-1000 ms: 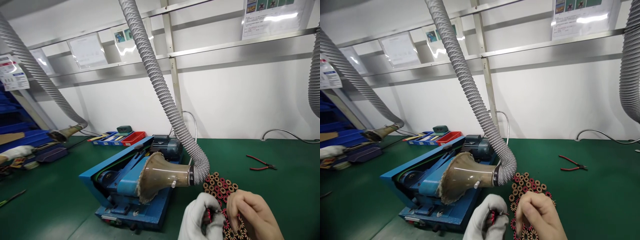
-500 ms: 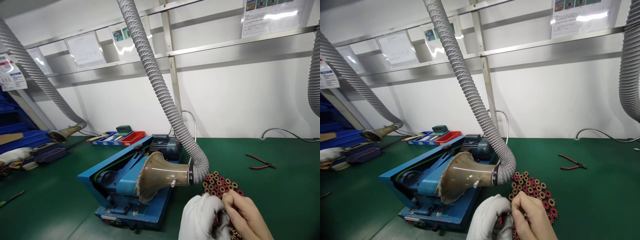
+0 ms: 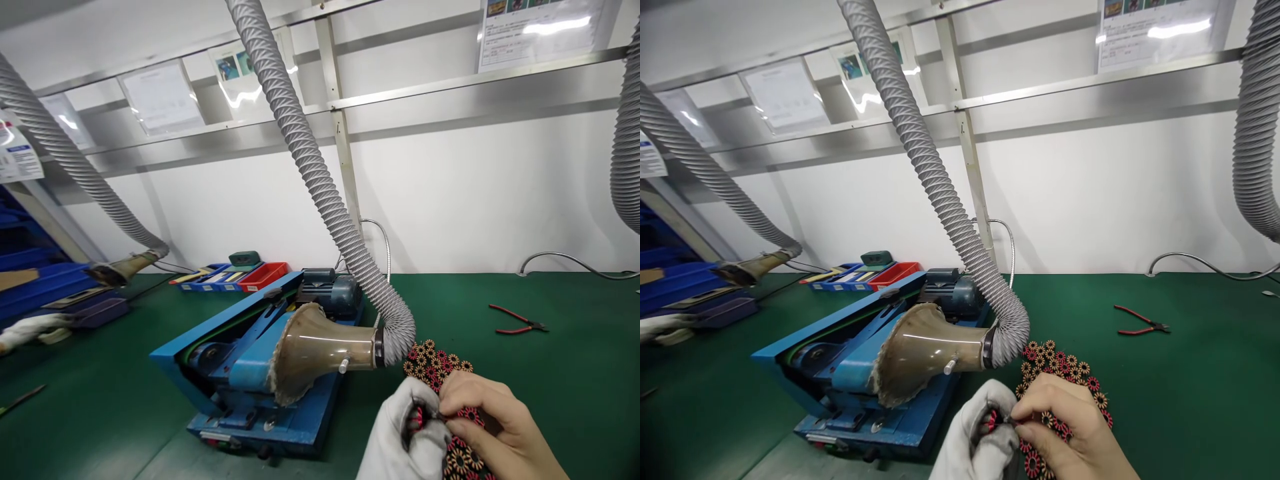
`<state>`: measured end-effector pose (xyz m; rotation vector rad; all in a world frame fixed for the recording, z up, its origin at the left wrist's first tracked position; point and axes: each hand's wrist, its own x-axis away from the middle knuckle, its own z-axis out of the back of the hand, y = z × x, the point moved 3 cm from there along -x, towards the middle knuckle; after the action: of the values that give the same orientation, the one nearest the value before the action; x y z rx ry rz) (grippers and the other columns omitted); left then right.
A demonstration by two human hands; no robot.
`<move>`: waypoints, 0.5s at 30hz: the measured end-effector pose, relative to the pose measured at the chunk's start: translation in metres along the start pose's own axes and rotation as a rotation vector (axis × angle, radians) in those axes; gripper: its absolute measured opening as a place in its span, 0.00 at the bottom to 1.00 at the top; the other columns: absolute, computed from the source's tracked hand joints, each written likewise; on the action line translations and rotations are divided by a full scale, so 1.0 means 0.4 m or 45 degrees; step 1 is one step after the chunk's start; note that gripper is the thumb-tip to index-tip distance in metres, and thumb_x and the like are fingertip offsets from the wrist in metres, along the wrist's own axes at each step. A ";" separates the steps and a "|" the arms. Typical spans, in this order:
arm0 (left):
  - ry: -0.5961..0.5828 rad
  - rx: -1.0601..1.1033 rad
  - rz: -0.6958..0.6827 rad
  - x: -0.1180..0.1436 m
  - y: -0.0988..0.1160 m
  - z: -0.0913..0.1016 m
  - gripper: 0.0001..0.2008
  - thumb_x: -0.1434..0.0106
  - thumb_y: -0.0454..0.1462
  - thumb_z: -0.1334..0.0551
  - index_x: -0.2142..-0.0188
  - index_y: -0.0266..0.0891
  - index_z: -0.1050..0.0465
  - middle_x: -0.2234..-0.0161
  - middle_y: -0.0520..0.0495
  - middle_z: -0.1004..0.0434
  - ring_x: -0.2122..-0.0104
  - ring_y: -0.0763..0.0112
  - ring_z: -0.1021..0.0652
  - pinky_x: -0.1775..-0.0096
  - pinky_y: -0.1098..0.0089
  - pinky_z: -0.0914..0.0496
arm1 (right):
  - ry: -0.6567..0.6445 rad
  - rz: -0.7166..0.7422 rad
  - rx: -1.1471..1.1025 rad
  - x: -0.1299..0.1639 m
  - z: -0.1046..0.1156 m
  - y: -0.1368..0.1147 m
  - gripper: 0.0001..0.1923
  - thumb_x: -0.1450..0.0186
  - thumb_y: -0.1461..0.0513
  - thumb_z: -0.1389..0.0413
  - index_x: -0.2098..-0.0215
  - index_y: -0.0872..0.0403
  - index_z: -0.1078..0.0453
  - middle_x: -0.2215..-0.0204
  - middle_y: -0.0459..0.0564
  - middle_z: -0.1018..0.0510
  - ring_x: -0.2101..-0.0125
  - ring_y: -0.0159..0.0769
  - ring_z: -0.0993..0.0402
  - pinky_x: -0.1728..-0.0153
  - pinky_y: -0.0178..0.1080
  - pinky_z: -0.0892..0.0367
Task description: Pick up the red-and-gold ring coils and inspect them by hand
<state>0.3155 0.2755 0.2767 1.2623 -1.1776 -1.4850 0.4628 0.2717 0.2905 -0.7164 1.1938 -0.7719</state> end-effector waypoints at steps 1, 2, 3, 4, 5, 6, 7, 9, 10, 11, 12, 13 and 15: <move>-0.024 0.070 0.035 -0.003 0.007 -0.004 0.02 0.48 0.34 0.40 0.72 0.40 0.31 0.77 0.53 0.33 0.74 0.71 0.31 0.66 0.70 0.34 | -0.042 0.082 -0.014 -0.004 -0.003 -0.004 0.05 0.33 0.62 0.42 0.65 0.45 0.24 0.71 0.46 0.21 0.68 0.40 0.26 0.64 0.38 0.33; -0.046 0.121 0.057 -0.006 0.014 -0.008 0.02 0.49 0.35 0.40 0.73 0.41 0.33 0.77 0.54 0.35 0.75 0.71 0.32 0.67 0.70 0.34 | -0.071 0.145 -0.021 -0.008 -0.006 -0.007 0.06 0.32 0.63 0.43 0.65 0.46 0.26 0.72 0.45 0.22 0.70 0.38 0.27 0.67 0.37 0.34; -0.066 0.154 0.068 -0.008 0.021 -0.012 0.03 0.50 0.36 0.40 0.74 0.41 0.34 0.78 0.54 0.36 0.75 0.71 0.33 0.67 0.70 0.35 | -0.087 0.176 -0.017 -0.011 -0.008 -0.008 0.07 0.31 0.62 0.44 0.67 0.47 0.27 0.74 0.45 0.24 0.72 0.37 0.29 0.69 0.36 0.36; -0.079 0.172 0.069 -0.009 0.028 -0.016 0.04 0.50 0.36 0.40 0.75 0.42 0.35 0.78 0.55 0.37 0.75 0.71 0.33 0.67 0.70 0.36 | -0.094 0.167 -0.010 -0.013 -0.011 -0.006 0.08 0.30 0.61 0.45 0.68 0.48 0.29 0.75 0.45 0.26 0.73 0.36 0.31 0.71 0.36 0.38; -0.089 0.175 0.063 -0.010 0.033 -0.018 0.04 0.51 0.35 0.39 0.76 0.42 0.36 0.79 0.55 0.38 0.75 0.71 0.33 0.67 0.70 0.36 | -0.087 0.122 -0.022 -0.014 -0.012 -0.003 0.11 0.30 0.59 0.45 0.70 0.49 0.30 0.75 0.45 0.28 0.74 0.36 0.33 0.71 0.36 0.40; -0.099 0.163 0.067 -0.010 0.036 -0.020 0.05 0.52 0.35 0.40 0.77 0.42 0.37 0.79 0.55 0.39 0.74 0.71 0.33 0.67 0.70 0.36 | -0.070 0.051 -0.088 -0.014 -0.011 0.002 0.13 0.29 0.56 0.46 0.72 0.50 0.32 0.76 0.44 0.29 0.74 0.35 0.35 0.72 0.36 0.41; -0.103 0.137 0.084 -0.010 0.039 -0.020 0.05 0.52 0.34 0.40 0.78 0.42 0.37 0.80 0.56 0.40 0.75 0.71 0.34 0.67 0.70 0.37 | -0.038 -0.030 -0.216 -0.013 -0.009 0.008 0.16 0.29 0.54 0.47 0.73 0.51 0.34 0.77 0.44 0.32 0.75 0.35 0.37 0.72 0.36 0.43; -0.090 0.073 0.132 -0.009 0.043 -0.017 0.04 0.53 0.32 0.42 0.78 0.42 0.37 0.81 0.56 0.41 0.77 0.73 0.35 0.69 0.70 0.37 | 0.084 -0.125 -0.574 -0.012 -0.001 0.015 0.17 0.29 0.53 0.48 0.73 0.51 0.36 0.80 0.42 0.35 0.77 0.34 0.40 0.74 0.36 0.45; -0.083 0.062 0.166 -0.008 0.046 -0.015 0.04 0.54 0.32 0.43 0.78 0.42 0.37 0.81 0.57 0.42 0.79 0.74 0.37 0.70 0.70 0.38 | 0.178 -0.133 -0.710 -0.011 0.005 0.017 0.16 0.29 0.54 0.47 0.73 0.50 0.36 0.81 0.41 0.37 0.78 0.33 0.41 0.75 0.35 0.45; -0.079 0.072 0.192 -0.009 0.049 -0.014 0.04 0.54 0.31 0.43 0.79 0.42 0.37 0.82 0.58 0.43 0.80 0.75 0.38 0.72 0.70 0.39 | 0.259 -0.126 -0.775 -0.010 0.010 0.018 0.15 0.29 0.54 0.46 0.73 0.50 0.35 0.82 0.41 0.38 0.79 0.33 0.42 0.75 0.35 0.46; -0.077 0.098 0.199 -0.010 0.053 -0.013 0.04 0.54 0.32 0.44 0.79 0.42 0.37 0.82 0.58 0.44 0.81 0.76 0.39 0.73 0.71 0.39 | 0.310 -0.119 -0.752 -0.009 0.012 0.019 0.15 0.30 0.55 0.44 0.74 0.51 0.33 0.82 0.41 0.37 0.79 0.33 0.42 0.75 0.36 0.46; -0.082 0.138 0.198 -0.012 0.057 -0.013 0.03 0.54 0.32 0.44 0.78 0.42 0.37 0.82 0.58 0.43 0.81 0.76 0.39 0.74 0.71 0.40 | 0.333 -0.124 -0.657 -0.008 0.010 0.019 0.14 0.32 0.55 0.41 0.74 0.51 0.31 0.81 0.42 0.35 0.78 0.33 0.41 0.75 0.36 0.46; -0.074 0.228 0.162 -0.018 0.057 -0.015 0.02 0.53 0.33 0.43 0.78 0.41 0.37 0.82 0.57 0.40 0.81 0.76 0.37 0.76 0.72 0.39 | 0.299 -0.182 -0.434 -0.008 -0.003 0.022 0.15 0.35 0.54 0.38 0.77 0.52 0.28 0.80 0.44 0.32 0.77 0.34 0.39 0.74 0.36 0.46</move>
<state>0.3228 0.2770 0.3001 1.2436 -1.4293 -1.3546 0.4624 0.2791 0.2845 -1.0209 1.5209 -0.7955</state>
